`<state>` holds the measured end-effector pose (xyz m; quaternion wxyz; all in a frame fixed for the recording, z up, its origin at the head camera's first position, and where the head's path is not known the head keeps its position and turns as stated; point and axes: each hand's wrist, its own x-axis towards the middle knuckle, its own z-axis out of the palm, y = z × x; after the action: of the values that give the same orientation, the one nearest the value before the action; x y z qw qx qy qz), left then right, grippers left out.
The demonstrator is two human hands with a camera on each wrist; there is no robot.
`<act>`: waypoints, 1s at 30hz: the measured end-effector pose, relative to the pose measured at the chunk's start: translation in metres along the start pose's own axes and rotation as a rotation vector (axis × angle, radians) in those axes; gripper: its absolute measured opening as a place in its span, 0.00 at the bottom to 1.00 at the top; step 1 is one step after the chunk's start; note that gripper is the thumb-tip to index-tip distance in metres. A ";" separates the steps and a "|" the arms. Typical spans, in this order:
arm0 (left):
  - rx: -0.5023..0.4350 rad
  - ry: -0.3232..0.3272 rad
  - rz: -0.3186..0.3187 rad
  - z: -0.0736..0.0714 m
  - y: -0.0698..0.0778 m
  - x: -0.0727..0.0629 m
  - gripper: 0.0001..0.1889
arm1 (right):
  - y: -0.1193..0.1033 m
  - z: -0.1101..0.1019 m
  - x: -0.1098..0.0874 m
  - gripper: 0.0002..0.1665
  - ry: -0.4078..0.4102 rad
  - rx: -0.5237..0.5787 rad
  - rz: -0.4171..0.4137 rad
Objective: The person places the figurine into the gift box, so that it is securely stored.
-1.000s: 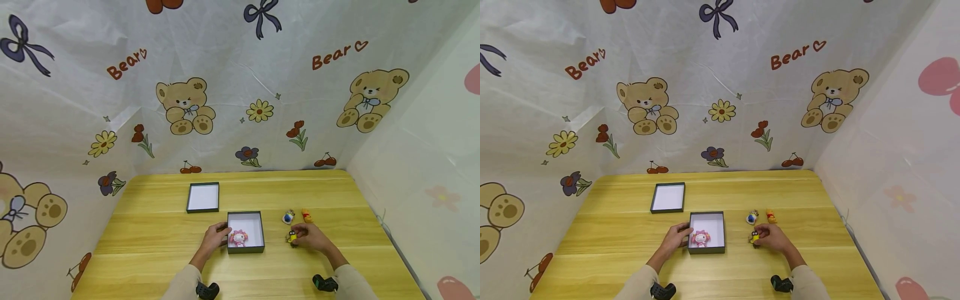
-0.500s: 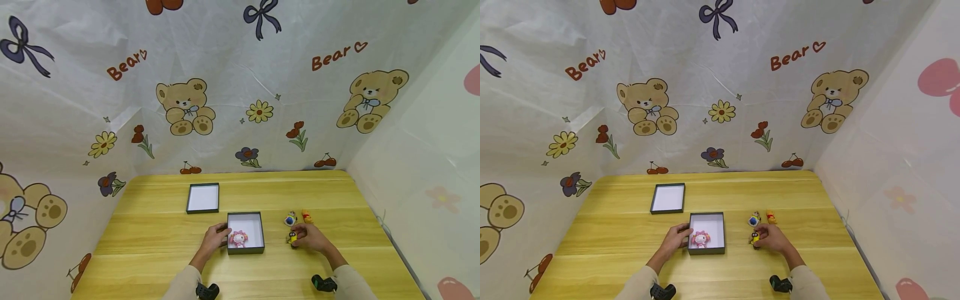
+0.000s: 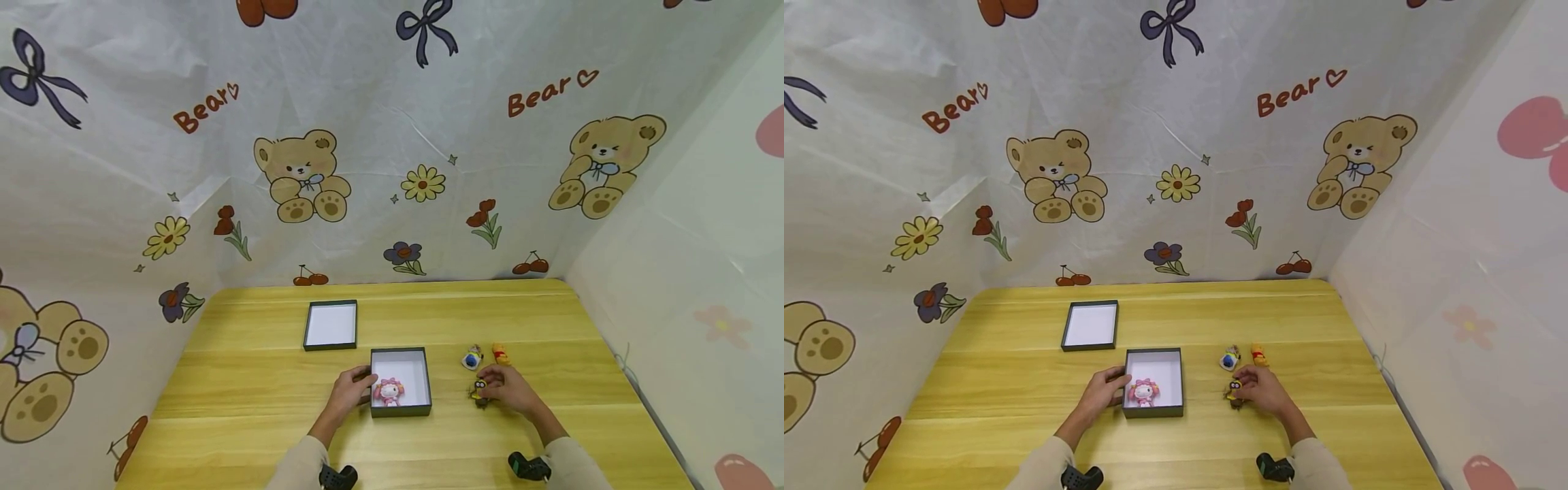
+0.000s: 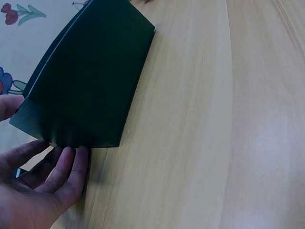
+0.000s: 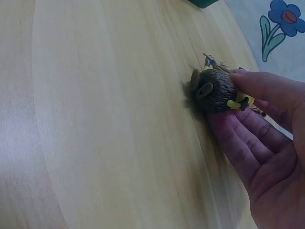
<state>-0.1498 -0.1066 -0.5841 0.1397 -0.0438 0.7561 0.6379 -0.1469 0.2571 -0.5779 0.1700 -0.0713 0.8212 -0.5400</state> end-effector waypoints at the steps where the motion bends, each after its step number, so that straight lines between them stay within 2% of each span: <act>1: -0.001 -0.003 0.004 0.000 0.000 0.000 0.27 | 0.000 0.000 0.000 0.24 0.000 0.008 -0.003; 9: 0.003 -0.005 0.002 -0.001 -0.001 -0.001 0.28 | -0.003 0.002 -0.002 0.24 0.010 0.047 -0.009; 17: 0.002 0.000 -0.006 0.000 -0.002 0.000 0.27 | 0.001 0.003 0.001 0.23 0.017 0.019 -0.028; 24: 0.041 0.009 0.006 -0.001 -0.002 0.000 0.27 | 0.000 0.005 0.003 0.22 0.010 0.010 -0.033; 30: -0.012 -0.004 -0.008 0.000 -0.003 0.001 0.28 | -0.006 0.006 0.005 0.21 0.009 0.003 -0.075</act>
<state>-0.1499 -0.1072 -0.5874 0.1436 -0.0464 0.7518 0.6419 -0.1498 0.2474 -0.5754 0.1461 -0.0992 0.8181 -0.5473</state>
